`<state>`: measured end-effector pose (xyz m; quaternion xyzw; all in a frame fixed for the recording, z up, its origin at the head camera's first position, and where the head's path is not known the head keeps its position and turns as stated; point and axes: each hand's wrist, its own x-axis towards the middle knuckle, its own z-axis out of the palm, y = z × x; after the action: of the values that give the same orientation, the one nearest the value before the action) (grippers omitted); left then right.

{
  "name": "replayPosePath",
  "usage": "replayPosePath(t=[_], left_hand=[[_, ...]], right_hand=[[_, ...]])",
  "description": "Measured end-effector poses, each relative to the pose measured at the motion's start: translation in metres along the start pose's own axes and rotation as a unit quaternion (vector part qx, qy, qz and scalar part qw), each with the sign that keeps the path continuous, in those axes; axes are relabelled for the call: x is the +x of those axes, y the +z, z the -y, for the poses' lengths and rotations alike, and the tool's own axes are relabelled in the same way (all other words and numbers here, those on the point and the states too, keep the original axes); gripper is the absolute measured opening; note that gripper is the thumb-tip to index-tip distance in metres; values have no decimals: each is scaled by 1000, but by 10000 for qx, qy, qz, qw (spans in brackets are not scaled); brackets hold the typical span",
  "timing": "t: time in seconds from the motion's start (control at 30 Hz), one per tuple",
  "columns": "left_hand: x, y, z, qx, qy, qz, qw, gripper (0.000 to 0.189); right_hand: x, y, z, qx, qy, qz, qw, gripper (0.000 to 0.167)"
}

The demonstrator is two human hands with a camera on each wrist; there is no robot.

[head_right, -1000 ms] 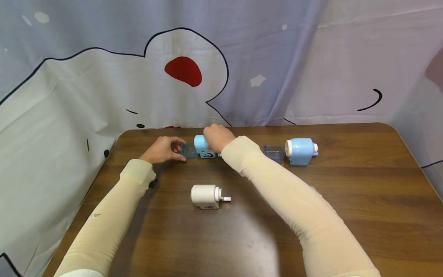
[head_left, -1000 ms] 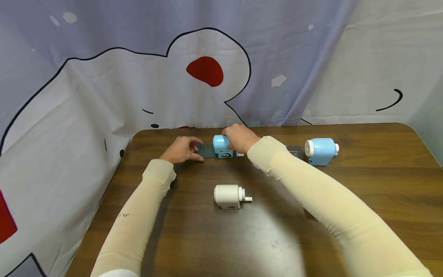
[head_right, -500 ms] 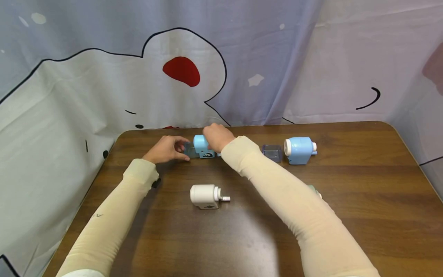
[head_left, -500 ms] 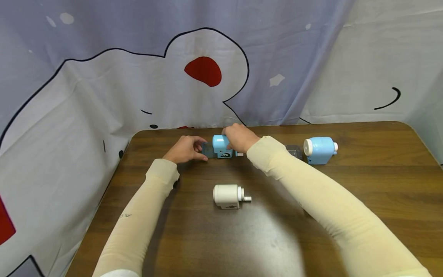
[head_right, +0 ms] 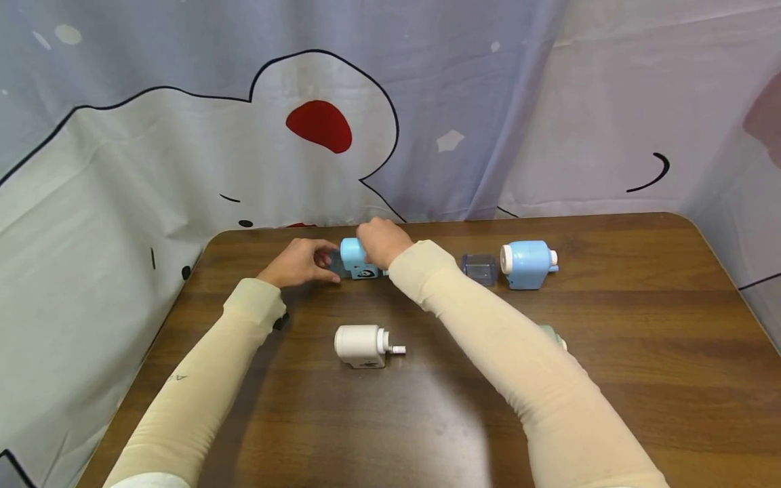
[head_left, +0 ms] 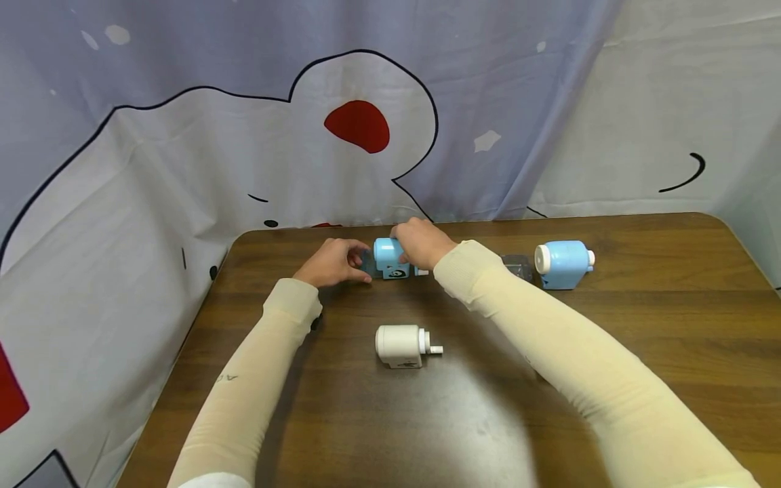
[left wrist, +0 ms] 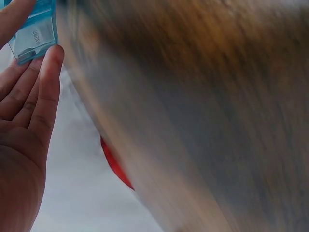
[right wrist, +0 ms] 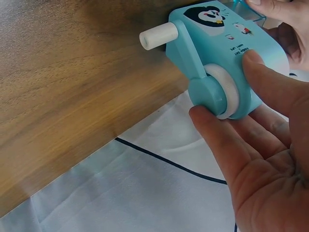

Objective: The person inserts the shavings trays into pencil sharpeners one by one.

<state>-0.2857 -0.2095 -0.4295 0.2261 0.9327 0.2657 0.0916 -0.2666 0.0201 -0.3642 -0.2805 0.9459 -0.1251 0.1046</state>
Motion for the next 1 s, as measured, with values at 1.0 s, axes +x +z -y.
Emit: replayPosePath(t=[1.0], left_hand=[[5, 4, -9, 87, -35, -10, 10000, 63]], right_hand=[[4, 0, 1, 162, 42, -60, 9998, 48]])
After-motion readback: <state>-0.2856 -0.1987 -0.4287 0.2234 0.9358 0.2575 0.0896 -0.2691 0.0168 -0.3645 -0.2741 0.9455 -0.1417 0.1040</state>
